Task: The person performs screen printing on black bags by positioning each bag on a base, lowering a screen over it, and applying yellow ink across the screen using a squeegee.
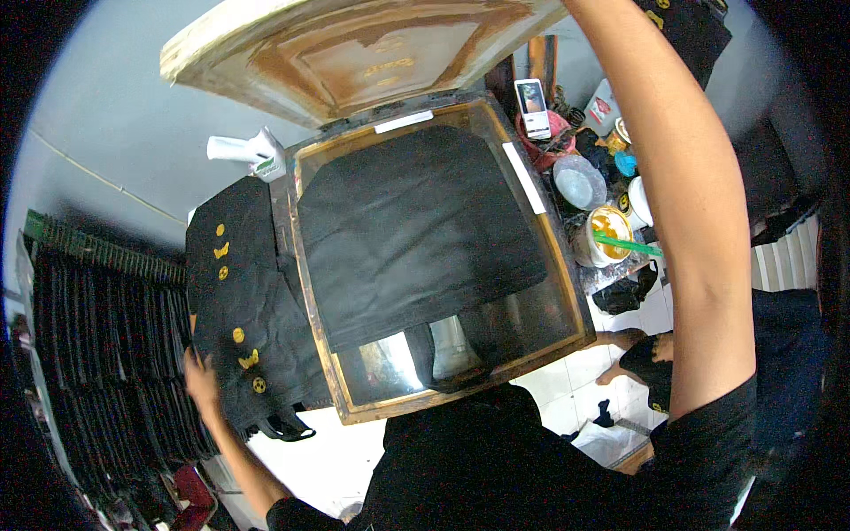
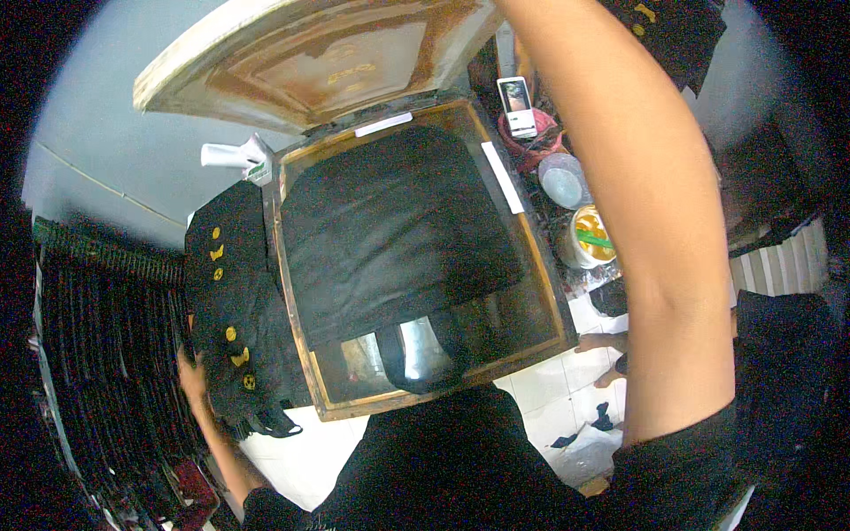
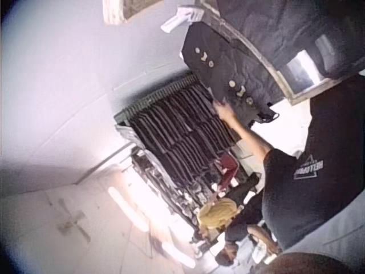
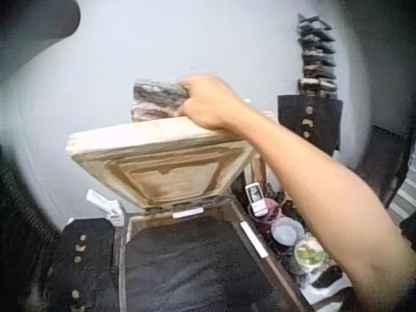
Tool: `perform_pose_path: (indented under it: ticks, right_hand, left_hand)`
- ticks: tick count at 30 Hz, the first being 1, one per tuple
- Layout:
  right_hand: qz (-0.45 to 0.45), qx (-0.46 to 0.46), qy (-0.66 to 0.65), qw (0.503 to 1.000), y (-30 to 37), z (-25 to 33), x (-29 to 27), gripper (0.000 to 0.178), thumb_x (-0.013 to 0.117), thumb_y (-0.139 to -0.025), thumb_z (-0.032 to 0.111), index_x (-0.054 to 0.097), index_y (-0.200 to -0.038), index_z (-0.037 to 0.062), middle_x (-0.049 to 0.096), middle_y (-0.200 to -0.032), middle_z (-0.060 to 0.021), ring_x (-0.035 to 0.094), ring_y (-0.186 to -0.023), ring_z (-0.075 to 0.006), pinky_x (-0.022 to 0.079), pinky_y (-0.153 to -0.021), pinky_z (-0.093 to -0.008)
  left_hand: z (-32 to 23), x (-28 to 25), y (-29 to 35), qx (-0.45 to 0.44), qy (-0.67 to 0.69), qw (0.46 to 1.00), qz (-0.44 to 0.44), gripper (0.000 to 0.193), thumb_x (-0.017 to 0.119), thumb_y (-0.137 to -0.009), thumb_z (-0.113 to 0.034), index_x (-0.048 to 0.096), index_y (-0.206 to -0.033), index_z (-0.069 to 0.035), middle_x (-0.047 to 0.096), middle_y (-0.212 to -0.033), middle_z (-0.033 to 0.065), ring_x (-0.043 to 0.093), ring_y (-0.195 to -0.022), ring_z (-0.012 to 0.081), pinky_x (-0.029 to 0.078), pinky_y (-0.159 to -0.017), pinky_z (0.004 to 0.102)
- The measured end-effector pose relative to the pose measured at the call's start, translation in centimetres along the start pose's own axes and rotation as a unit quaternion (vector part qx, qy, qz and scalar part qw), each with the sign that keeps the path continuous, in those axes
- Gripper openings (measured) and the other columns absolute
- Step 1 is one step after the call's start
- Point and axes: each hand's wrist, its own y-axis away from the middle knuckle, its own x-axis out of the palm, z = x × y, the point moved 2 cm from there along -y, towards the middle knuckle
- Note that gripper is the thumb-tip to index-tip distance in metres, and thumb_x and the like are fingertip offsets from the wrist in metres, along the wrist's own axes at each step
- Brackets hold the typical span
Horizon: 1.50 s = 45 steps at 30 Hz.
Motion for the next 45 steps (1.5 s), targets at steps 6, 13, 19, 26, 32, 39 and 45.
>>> perform_pose_path:
  ticks: [6,13,19,26,32,39,45]
  right_hand:
    - [0.001,-0.03,0.016,0.999,-0.5,-0.3,0.5,0.033,0.074,-0.074,0.022,0.072,-0.099,-0.0006,0.07,-0.1,-0.0283,0.067,-0.098,-0.0439,0.053,-0.085,-0.049]
    - [-0.017,-0.048,-0.035,0.998,-0.7,1.3,2.5,0.031,0.059,-0.078,0.012,0.072,-0.101,-0.0037,0.069,-0.103,-0.0311,0.067,-0.101,-0.0454,0.052,-0.091,-0.0499]
    - [-0.011,-0.028,0.011,1.0,0.2,-0.2,-0.1,0.03,0.058,-0.079,0.012,0.074,-0.097,-0.005,0.069,-0.1,-0.0317,0.068,-0.097,-0.0457,0.054,-0.089,-0.0494]
    - [0.009,0.038,0.002,0.999,-0.2,1.1,-0.8,0.029,0.059,-0.082,0.014,0.076,-0.097,-0.0043,0.07,-0.104,-0.0294,0.068,-0.1,-0.0445,0.054,-0.09,-0.0478]
    - [0.009,0.032,0.016,0.999,-1.0,-0.4,0.1,0.027,0.061,-0.084,0.015,0.077,-0.097,-0.0028,0.071,-0.105,-0.0283,0.069,-0.102,-0.0426,0.054,-0.091,-0.0461]
    - [0.002,0.008,-0.008,1.0,-0.9,-0.4,-0.3,0.028,0.062,-0.084,0.015,0.076,-0.098,-0.0039,0.071,-0.106,-0.0279,0.069,-0.102,-0.0418,0.054,-0.091,-0.0453]
    - [0.029,0.048,-0.036,0.998,0.2,0.6,-1.4,0.028,0.062,-0.085,0.015,0.076,-0.099,-0.0047,0.071,-0.108,-0.0283,0.069,-0.104,-0.0417,0.054,-0.092,-0.0451]
  left_hand:
    - [-39.7,7.8,3.0,0.348,0.273,0.887,0.138,0.052,0.068,-0.094,-0.026,0.057,-0.137,0.0,0.061,-0.136,0.0249,0.059,-0.127,0.038,0.046,-0.107,0.0436]
    - [-57.5,18.3,-3.0,0.37,0.119,0.917,0.093,0.043,0.069,-0.09,-0.024,0.064,-0.129,-0.007,0.058,-0.138,0.0166,0.048,-0.135,0.0379,0.037,-0.11,0.0534]
    - [-62.8,17.0,-2.8,0.474,0.199,0.844,0.151,0.032,0.075,-0.083,-0.02,0.072,-0.113,-0.009,0.066,-0.121,0.0164,0.059,-0.12,0.0366,0.045,-0.099,0.048]
    - [-65.7,17.9,-1.9,0.407,0.256,0.861,0.162,0.037,0.072,-0.089,-0.025,0.067,-0.119,-0.003,0.064,-0.129,0.0175,0.057,-0.122,0.036,0.042,-0.104,0.0471]
    - [-64.9,17.2,4.9,0.362,0.13,0.916,0.109,0.098,0.073,-0.08,-0.061,0.041,-0.152,-0.004,0.022,-0.164,0.0272,0.015,-0.153,0.0446,0.013,-0.12,0.0642]
    - [-66.0,19.2,3.9,0.287,0.077,0.927,0.227,0.136,0.074,-0.064,-0.08,0.018,-0.161,-0.002,0.003,-0.167,0.0298,-0.006,-0.155,0.0462,0.0,-0.12,0.0661]
    - [-66.1,18.4,4.4,0.238,0.083,0.934,0.255,0.14,0.076,-0.06,-0.081,0.016,-0.163,-0.006,-0.004,-0.166,0.0321,-0.011,-0.154,0.0476,-0.004,-0.118,0.0703]
